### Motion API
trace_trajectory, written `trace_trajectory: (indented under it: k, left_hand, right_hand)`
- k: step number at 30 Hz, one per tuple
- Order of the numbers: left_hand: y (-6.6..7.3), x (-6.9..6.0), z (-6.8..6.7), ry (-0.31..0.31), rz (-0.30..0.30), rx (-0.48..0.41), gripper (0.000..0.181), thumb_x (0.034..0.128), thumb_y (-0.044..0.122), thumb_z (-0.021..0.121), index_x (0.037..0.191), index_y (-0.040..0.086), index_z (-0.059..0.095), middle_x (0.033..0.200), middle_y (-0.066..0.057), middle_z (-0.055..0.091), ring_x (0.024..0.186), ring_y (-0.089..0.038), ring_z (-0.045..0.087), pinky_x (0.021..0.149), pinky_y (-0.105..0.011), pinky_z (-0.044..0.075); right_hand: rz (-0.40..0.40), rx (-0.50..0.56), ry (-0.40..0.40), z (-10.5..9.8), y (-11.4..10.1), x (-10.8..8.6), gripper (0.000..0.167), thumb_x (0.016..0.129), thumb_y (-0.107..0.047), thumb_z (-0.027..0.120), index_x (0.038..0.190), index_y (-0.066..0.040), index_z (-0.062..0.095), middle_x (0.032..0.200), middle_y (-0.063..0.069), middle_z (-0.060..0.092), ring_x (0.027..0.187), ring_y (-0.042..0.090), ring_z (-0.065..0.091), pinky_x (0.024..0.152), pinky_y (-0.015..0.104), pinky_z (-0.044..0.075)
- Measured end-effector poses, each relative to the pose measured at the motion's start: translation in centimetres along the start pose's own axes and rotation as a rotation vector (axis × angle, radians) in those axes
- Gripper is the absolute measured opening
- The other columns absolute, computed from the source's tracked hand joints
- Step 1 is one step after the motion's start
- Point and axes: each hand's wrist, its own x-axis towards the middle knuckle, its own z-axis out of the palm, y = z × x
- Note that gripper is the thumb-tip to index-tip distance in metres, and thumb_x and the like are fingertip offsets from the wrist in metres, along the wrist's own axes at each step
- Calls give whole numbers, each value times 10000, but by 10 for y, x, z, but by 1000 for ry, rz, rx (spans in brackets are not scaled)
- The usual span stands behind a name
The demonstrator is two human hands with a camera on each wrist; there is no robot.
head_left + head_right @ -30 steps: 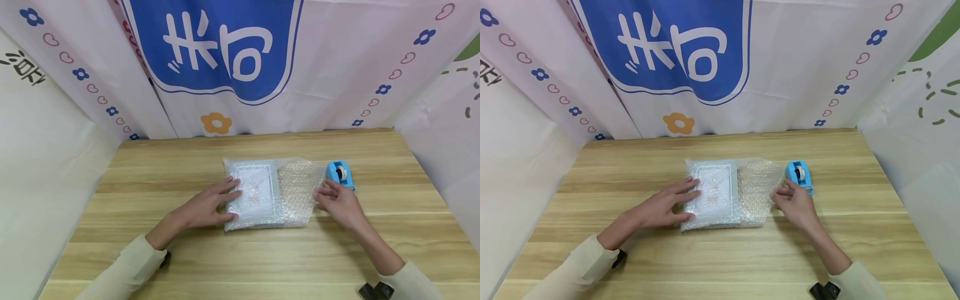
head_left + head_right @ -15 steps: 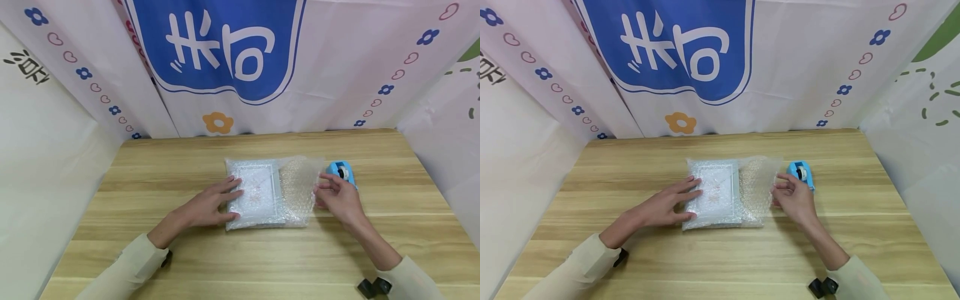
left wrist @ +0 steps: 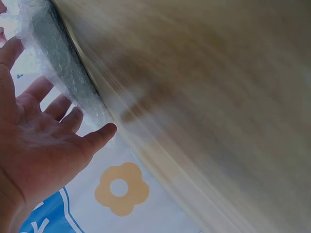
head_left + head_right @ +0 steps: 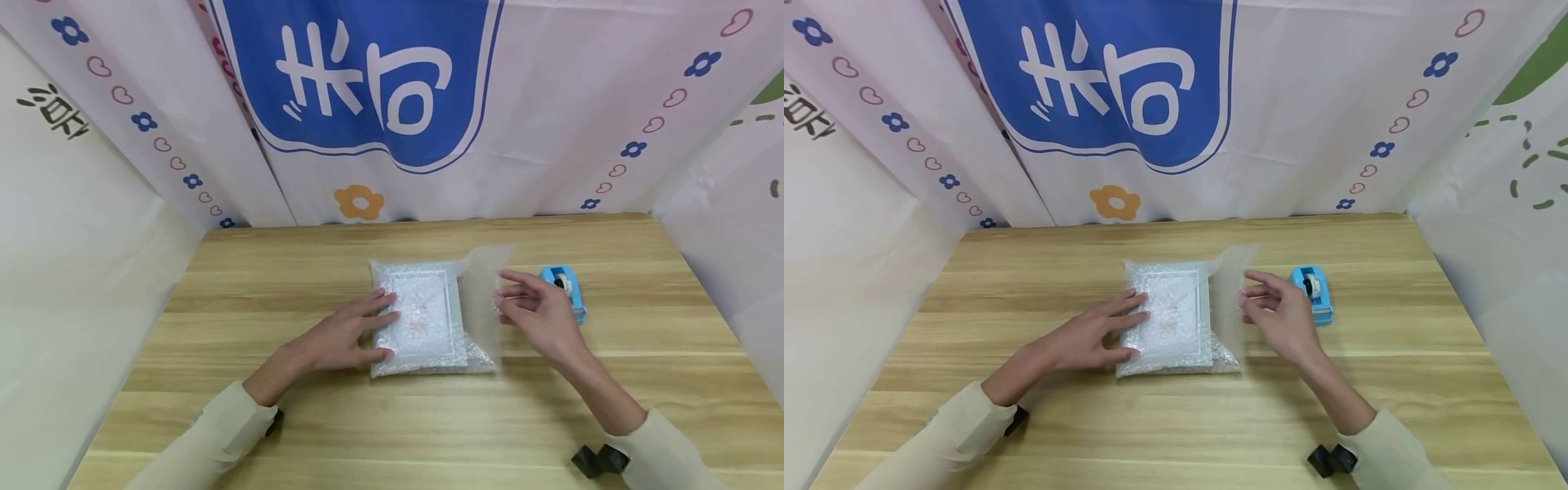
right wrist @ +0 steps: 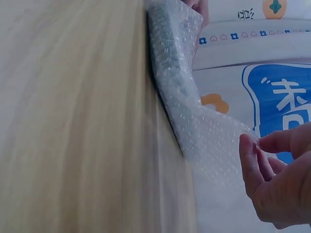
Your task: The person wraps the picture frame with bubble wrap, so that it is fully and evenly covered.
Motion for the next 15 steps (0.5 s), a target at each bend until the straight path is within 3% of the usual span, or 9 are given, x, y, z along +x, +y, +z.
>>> trace_trajectory:
  k: [4,11,15]
  left_hand:
    - [-1,0,0,4,2,-4,761,1023,518,697,1639,145,452,1802,-43,224,1694,-310,126,1337,-594,246]
    - [-1,0,0,16,26,-8,747,1026,506,699,1626,123,474,1795,-73,248,1686,-347,151,1323,-613,268]
    - [-1,0,0,14,21,-16,747,1020,498,712,1623,124,478,1796,-67,244,1688,-340,143,1326,-601,269]
  right_hand:
    - [-45,-37,-27,11,-7,3,472,1003,5,709,1468,-14,632,1191,287,732,920,47,763,780,285,673]
    - [-142,-163,-58,38,-13,10,436,974,21,722,1406,-37,699,1105,188,791,947,246,784,761,202,638]
    - [-195,-217,-75,54,-14,14,423,965,21,730,1383,-45,721,1065,153,801,941,257,785,778,194,625]
